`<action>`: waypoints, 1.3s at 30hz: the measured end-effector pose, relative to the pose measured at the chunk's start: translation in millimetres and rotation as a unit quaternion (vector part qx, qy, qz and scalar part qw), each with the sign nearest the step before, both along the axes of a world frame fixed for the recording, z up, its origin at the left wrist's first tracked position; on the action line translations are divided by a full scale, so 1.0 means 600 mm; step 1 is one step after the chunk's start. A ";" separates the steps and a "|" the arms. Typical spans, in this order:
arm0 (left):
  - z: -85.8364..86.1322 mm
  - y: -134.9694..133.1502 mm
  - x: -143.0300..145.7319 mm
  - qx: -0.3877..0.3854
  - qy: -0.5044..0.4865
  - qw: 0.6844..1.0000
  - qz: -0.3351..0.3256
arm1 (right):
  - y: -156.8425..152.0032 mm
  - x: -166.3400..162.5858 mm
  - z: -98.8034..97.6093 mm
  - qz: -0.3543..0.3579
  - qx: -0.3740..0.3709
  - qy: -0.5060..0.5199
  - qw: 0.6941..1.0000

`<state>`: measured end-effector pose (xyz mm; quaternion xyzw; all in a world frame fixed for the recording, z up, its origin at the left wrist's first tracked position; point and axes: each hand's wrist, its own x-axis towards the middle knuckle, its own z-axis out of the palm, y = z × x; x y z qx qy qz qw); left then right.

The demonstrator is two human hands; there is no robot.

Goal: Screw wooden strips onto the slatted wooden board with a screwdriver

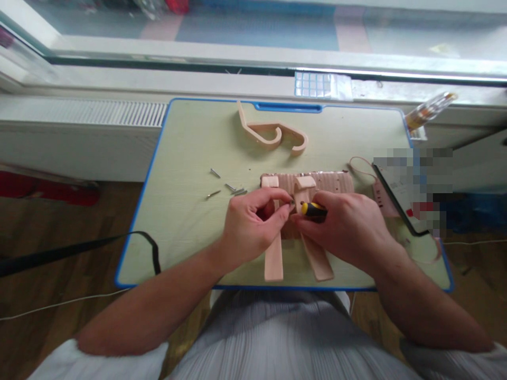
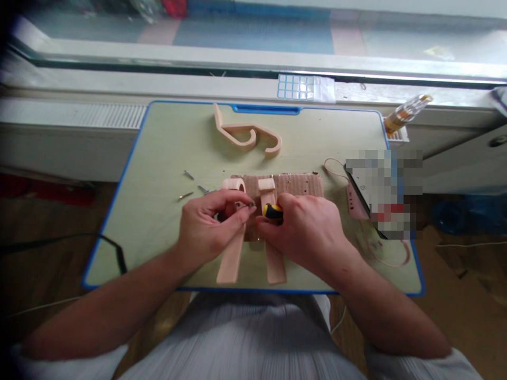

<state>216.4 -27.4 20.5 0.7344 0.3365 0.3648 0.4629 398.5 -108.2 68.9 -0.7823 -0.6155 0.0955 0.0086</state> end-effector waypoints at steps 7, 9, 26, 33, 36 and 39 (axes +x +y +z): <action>-0.001 -0.002 -0.001 -0.011 -0.010 1.000 0.000 | 0.003 -0.013 -0.009 -0.017 0.022 0.008 1.000; -0.001 -0.003 0.000 -0.013 -0.011 1.000 0.001 | 0.003 -0.016 -0.011 -0.013 0.030 0.013 0.999; 0.014 -0.004 0.012 0.027 0.046 0.999 0.009 | 0.001 0.039 -0.007 0.027 0.072 0.216 0.973; 0.016 -0.003 0.020 0.026 0.070 0.997 0.015 | 0.001 0.037 -0.008 0.024 0.062 0.186 0.980; 0.013 -0.003 0.021 0.025 0.086 0.996 0.011 | -0.001 0.037 -0.008 0.022 0.058 0.171 0.983; 0.010 -0.002 0.021 0.024 0.112 0.993 0.003 | -0.002 0.037 -0.008 0.029 0.056 0.167 0.984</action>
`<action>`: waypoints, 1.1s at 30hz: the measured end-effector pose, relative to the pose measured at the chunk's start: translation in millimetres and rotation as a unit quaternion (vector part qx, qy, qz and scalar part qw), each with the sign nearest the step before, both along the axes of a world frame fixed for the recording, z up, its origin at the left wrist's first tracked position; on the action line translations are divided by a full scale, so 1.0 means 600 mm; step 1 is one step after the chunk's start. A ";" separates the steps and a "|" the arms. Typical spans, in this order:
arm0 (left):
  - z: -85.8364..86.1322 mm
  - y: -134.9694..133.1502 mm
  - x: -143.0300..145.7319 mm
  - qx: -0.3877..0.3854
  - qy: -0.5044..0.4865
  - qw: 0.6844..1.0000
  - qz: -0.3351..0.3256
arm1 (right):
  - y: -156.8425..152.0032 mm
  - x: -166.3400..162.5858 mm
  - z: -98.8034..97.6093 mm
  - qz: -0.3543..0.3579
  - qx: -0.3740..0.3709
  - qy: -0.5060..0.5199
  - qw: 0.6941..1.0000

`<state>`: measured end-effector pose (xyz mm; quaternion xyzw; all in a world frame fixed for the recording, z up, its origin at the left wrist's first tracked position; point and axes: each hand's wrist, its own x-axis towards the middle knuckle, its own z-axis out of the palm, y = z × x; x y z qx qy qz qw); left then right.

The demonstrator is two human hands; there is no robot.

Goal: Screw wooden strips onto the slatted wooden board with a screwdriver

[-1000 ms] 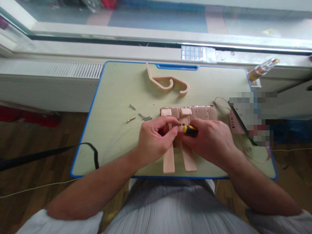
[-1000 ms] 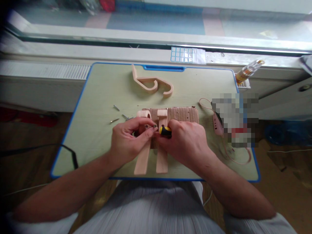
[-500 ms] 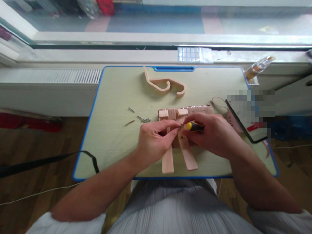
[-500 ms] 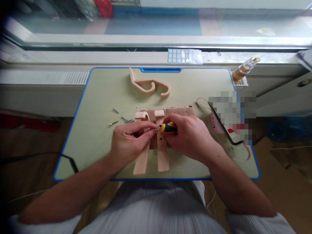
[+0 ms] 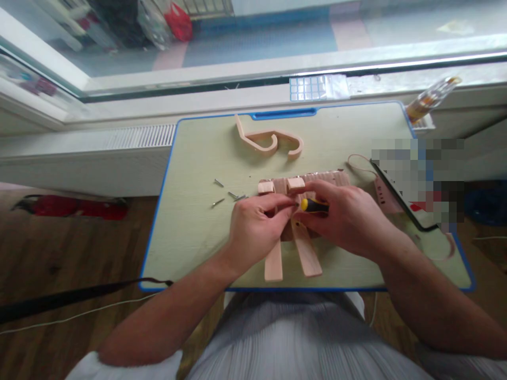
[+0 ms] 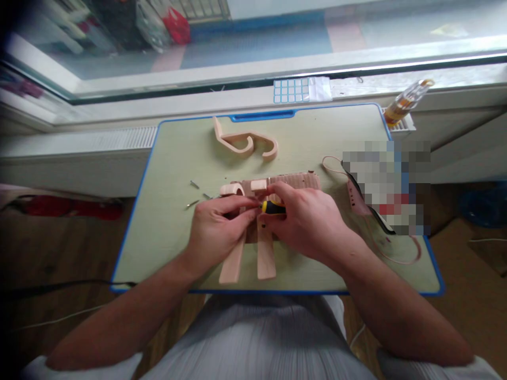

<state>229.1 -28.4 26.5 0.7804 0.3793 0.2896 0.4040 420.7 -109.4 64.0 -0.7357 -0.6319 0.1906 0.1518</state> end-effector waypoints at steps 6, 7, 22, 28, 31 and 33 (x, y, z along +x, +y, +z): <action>0.001 0.000 0.001 0.005 0.028 1.000 -0.005 | 0.002 0.007 -0.002 0.006 0.011 0.013 1.000; 0.001 0.000 0.002 0.004 0.026 1.000 -0.002 | 0.002 0.009 -0.002 0.007 0.009 0.022 1.000; -0.003 0.001 0.001 0.021 0.066 0.998 -0.001 | 0.003 0.009 -0.001 0.004 0.013 0.055 0.998; -0.008 0.001 -0.003 0.033 0.061 0.998 0.000 | 0.003 0.005 -0.007 0.009 0.067 0.087 0.994; -0.010 0.002 -0.005 0.051 0.068 0.996 -0.001 | 0.003 0.004 -0.010 0.007 0.073 0.069 0.995; -0.007 0.003 -0.006 0.067 0.084 0.994 -0.003 | 0.003 0.005 -0.012 0.009 0.077 0.055 0.996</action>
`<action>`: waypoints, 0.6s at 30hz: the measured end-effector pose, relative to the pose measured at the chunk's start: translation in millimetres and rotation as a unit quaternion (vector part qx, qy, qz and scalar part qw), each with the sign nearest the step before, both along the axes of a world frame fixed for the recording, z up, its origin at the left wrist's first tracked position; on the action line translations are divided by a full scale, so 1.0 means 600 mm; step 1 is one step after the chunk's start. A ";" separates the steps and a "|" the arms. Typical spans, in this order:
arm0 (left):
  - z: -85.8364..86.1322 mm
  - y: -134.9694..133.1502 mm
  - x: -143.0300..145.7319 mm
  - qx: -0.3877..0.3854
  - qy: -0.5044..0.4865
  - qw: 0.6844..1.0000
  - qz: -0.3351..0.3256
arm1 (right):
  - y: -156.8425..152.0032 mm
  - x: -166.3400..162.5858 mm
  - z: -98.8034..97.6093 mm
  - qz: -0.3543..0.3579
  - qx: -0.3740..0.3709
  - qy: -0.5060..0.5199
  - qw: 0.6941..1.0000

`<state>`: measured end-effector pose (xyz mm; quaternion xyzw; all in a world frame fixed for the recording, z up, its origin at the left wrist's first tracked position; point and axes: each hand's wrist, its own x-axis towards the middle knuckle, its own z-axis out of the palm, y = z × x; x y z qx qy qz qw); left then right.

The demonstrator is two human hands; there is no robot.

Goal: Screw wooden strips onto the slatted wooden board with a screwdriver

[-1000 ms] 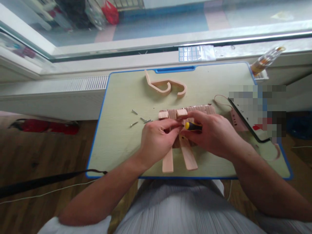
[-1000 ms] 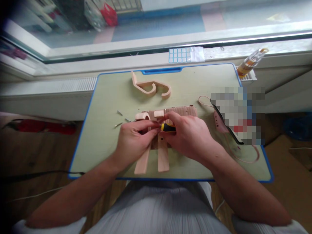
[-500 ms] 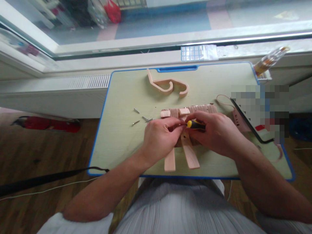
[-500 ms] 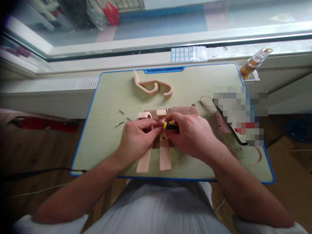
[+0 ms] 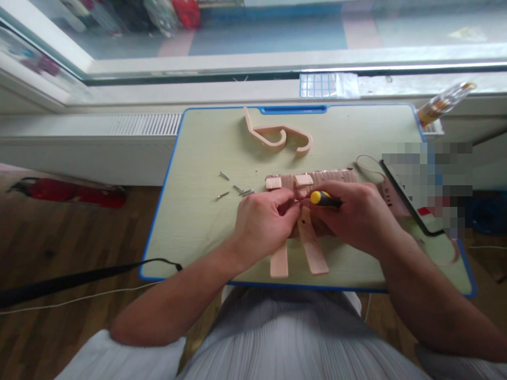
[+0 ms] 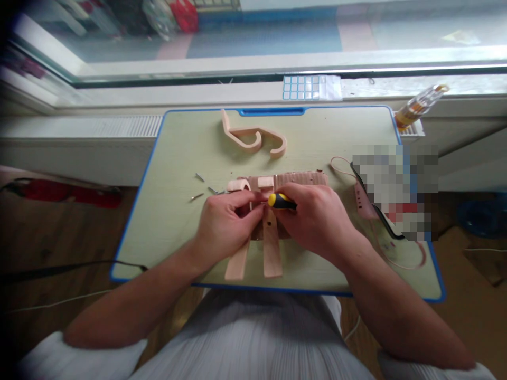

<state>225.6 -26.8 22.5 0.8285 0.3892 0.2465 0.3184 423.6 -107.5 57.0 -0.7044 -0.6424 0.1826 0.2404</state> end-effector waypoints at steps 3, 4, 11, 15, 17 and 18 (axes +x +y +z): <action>0.011 0.000 -0.001 0.025 0.035 0.999 -0.003 | 0.000 0.002 -0.002 0.007 0.003 -0.019 1.000; 0.014 -0.001 -0.002 0.035 0.047 0.998 -0.003 | 0.000 0.003 -0.002 0.011 0.005 -0.025 1.000; 0.027 0.002 -0.011 0.052 0.100 0.993 -0.025 | -0.002 0.003 -0.007 0.060 0.054 -0.106 0.991; 0.032 0.004 -0.016 0.027 0.134 0.990 -0.025 | -0.002 0.001 -0.012 0.091 0.094 -0.134 0.982; 0.035 0.005 -0.018 0.014 0.147 0.989 -0.025 | -0.001 0.000 -0.015 0.099 0.109 -0.129 0.981; 0.036 0.005 -0.020 0.011 0.151 0.988 -0.023 | -0.001 0.000 -0.018 0.100 0.113 -0.124 0.981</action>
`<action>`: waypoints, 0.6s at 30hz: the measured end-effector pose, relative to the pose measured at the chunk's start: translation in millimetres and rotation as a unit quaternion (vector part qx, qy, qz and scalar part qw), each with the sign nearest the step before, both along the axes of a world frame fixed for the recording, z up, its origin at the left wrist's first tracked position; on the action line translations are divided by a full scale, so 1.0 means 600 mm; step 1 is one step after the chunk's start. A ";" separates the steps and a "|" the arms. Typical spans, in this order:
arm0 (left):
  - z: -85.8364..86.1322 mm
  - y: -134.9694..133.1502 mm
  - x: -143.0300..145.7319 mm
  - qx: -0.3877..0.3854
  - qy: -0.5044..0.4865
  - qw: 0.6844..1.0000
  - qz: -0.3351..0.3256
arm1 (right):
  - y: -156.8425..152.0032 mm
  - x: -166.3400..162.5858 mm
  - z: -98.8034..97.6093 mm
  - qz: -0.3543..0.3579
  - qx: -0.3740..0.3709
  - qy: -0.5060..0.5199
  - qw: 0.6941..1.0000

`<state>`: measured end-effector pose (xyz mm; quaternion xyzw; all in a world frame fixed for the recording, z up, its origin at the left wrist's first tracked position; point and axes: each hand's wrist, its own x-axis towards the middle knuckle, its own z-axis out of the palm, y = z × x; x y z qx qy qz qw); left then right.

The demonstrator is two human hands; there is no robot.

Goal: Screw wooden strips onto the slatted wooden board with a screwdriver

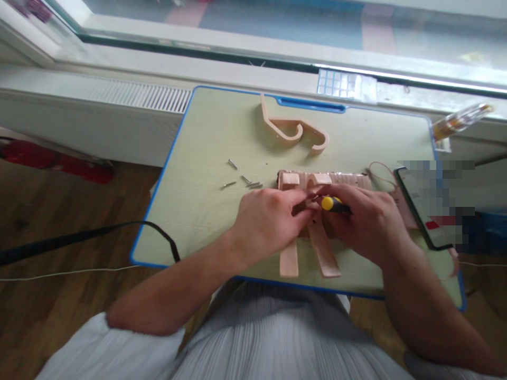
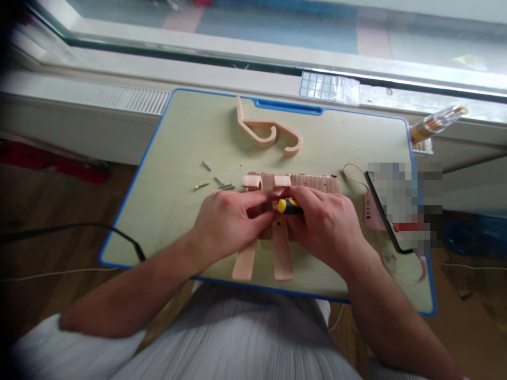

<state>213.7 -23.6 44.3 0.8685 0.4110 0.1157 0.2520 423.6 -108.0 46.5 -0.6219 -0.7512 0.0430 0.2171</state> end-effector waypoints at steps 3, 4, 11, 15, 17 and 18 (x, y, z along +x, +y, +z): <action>0.002 0.002 -0.005 0.011 0.009 1.000 0.006 | 0.002 -0.001 -0.007 0.001 0.000 0.019 1.000; 0.002 0.003 -0.007 0.016 0.012 1.000 0.005 | 0.003 -0.001 -0.009 0.000 -0.001 0.023 1.000; 0.002 0.007 -0.013 0.021 0.041 0.999 0.006 | 0.005 -0.006 -0.017 -0.011 -0.008 0.033 0.999; 0.008 0.011 -0.013 0.019 0.070 0.997 -0.002 | 0.004 -0.007 -0.013 -0.003 -0.025 0.047 0.999; 0.012 0.013 -0.014 0.019 0.085 0.996 -0.008 | 0.004 -0.004 -0.011 0.003 -0.028 0.050 0.998; 0.013 0.013 -0.014 0.020 0.091 0.996 -0.010 | 0.004 -0.002 -0.011 0.005 -0.027 0.052 0.998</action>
